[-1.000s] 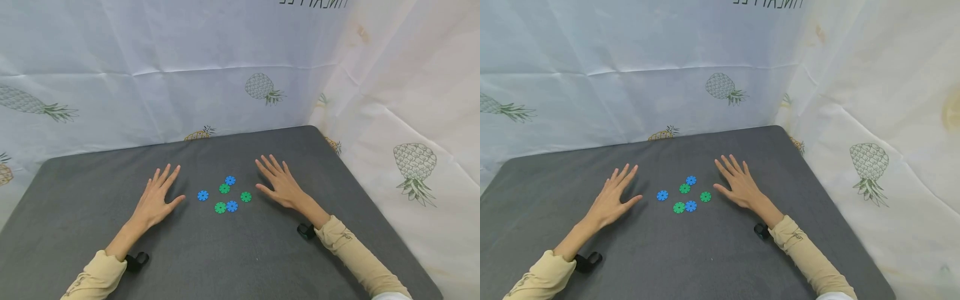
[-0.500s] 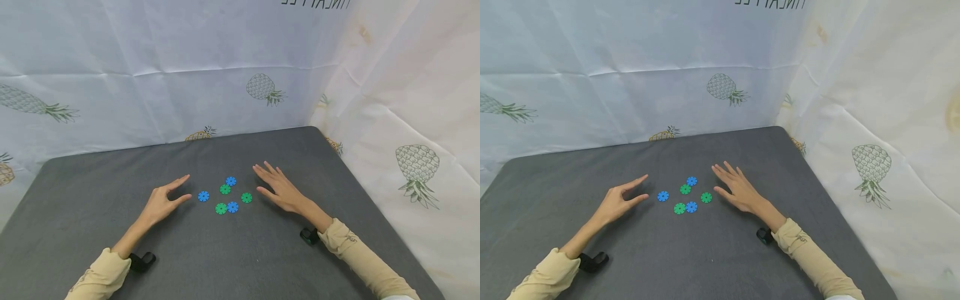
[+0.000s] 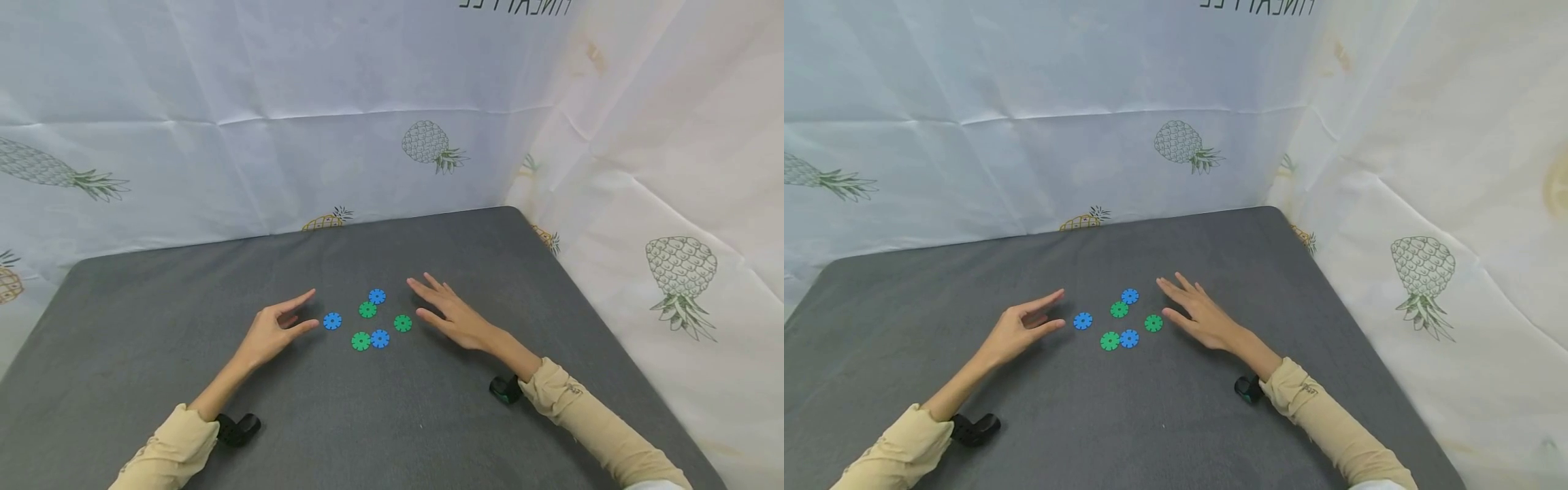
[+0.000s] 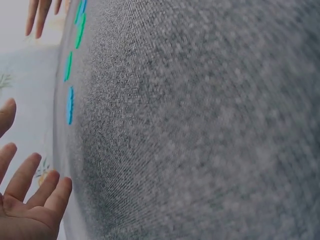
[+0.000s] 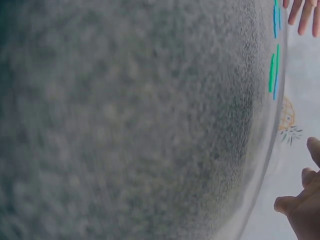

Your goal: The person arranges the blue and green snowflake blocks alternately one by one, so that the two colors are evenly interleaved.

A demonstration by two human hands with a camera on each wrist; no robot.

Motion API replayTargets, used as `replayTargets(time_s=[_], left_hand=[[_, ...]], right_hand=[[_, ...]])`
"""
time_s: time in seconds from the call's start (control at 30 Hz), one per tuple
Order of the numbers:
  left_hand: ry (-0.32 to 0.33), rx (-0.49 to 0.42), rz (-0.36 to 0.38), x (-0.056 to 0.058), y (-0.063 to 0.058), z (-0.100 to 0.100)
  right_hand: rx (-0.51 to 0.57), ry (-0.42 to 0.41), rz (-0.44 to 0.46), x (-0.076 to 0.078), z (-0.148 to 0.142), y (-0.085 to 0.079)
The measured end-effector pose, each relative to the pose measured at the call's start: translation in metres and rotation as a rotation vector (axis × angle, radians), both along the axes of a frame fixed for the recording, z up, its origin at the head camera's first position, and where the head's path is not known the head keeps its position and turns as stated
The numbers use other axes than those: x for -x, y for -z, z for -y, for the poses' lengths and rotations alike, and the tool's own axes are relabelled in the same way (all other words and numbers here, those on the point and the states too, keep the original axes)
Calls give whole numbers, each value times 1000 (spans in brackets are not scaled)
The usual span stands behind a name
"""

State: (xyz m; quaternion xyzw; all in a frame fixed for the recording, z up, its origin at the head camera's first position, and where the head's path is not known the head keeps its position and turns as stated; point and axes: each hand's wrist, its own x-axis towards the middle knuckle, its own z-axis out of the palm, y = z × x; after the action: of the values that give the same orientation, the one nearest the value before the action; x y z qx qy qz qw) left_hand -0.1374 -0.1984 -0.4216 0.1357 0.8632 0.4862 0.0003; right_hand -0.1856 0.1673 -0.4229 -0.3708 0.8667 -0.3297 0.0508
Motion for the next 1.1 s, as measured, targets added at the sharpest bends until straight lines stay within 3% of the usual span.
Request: replayTargets(time_s=[0.3,0.6,0.87,1.1], left_hand=[[26,-63,64,3,3,-2],[76,-139,93,6,6,-5],[94,-130,75,7,10,-6],[104,-124,80,8,10,-8]], right_hand=[[37,-17,102,-3,4,1],[146,-126,152,0,5,4],[230,-123,265,4,4,5],[231,-125,310,5,4,5]])
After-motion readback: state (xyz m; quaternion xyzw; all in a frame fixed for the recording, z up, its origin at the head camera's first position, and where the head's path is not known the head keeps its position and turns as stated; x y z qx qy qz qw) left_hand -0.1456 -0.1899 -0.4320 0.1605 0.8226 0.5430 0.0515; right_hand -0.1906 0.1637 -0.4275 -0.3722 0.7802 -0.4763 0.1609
